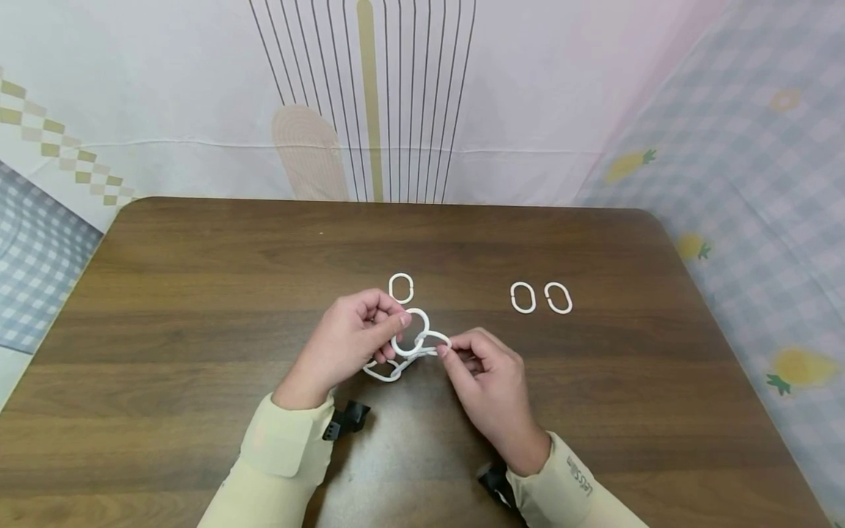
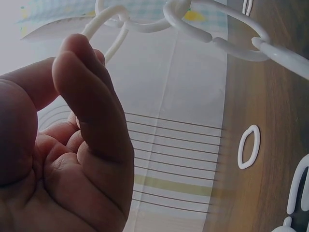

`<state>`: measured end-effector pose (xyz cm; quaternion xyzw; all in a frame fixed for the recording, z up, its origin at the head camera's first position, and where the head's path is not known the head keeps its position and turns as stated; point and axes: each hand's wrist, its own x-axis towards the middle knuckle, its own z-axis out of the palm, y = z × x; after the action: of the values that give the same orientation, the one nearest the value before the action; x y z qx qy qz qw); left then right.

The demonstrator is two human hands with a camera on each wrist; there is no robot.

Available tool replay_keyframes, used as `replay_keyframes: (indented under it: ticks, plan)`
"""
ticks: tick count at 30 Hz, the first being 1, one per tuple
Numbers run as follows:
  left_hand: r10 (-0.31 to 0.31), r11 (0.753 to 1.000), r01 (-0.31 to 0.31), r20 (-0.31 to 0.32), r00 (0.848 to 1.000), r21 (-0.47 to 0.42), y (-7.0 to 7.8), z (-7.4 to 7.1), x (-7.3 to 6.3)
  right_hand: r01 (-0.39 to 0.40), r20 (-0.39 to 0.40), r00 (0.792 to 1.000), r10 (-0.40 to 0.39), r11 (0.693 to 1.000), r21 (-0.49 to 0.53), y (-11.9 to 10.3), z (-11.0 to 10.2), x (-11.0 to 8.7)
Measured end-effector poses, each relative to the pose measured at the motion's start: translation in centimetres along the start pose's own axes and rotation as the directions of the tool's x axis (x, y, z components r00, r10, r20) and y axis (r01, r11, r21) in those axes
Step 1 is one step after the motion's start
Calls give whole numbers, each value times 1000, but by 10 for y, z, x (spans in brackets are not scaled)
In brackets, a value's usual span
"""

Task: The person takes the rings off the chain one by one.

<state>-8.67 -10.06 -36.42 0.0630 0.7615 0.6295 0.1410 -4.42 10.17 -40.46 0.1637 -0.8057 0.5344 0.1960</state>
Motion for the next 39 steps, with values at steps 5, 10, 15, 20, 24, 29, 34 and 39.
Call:
replay_keyframes:
  ticks: [5,10,15,20,24,29,34,39]
  plan:
    - [-7,1000,7,-1,1000,-1,0,0,0,5,-8,1000,-5,1000,7,0,-1,0]
    - [0,1000,0,-4,1000,5,-1,0,0,-10,-3,1000,10,1000,-4,1,-1,1]
    - [3,1000,-3,-2,1000,7,0,-1,0,-31,6,1000,31,1000,-6,1,-1,1]
    - [0,1000,0,-5,1000,6,-1,-1,0,-8,0,1000,8,1000,0,2,-1,1]
    - [0,1000,0,-9,1000,7,-1,-2,0,6,-4,1000,-6,1000,6,2,-1,1]
    - [0,1000,0,-9,1000,6,-2,-2,0,6,-3,1000,-6,1000,6,2,-1,1]
    - [-6,1000,6,-13,1000,11,-3,-2,0,1,-4,1000,-1,1000,7,1,0,0]
    - [-12,1000,12,-8,1000,15,-3,-3,0,-7,-5,1000,7,1000,8,1,0,0]
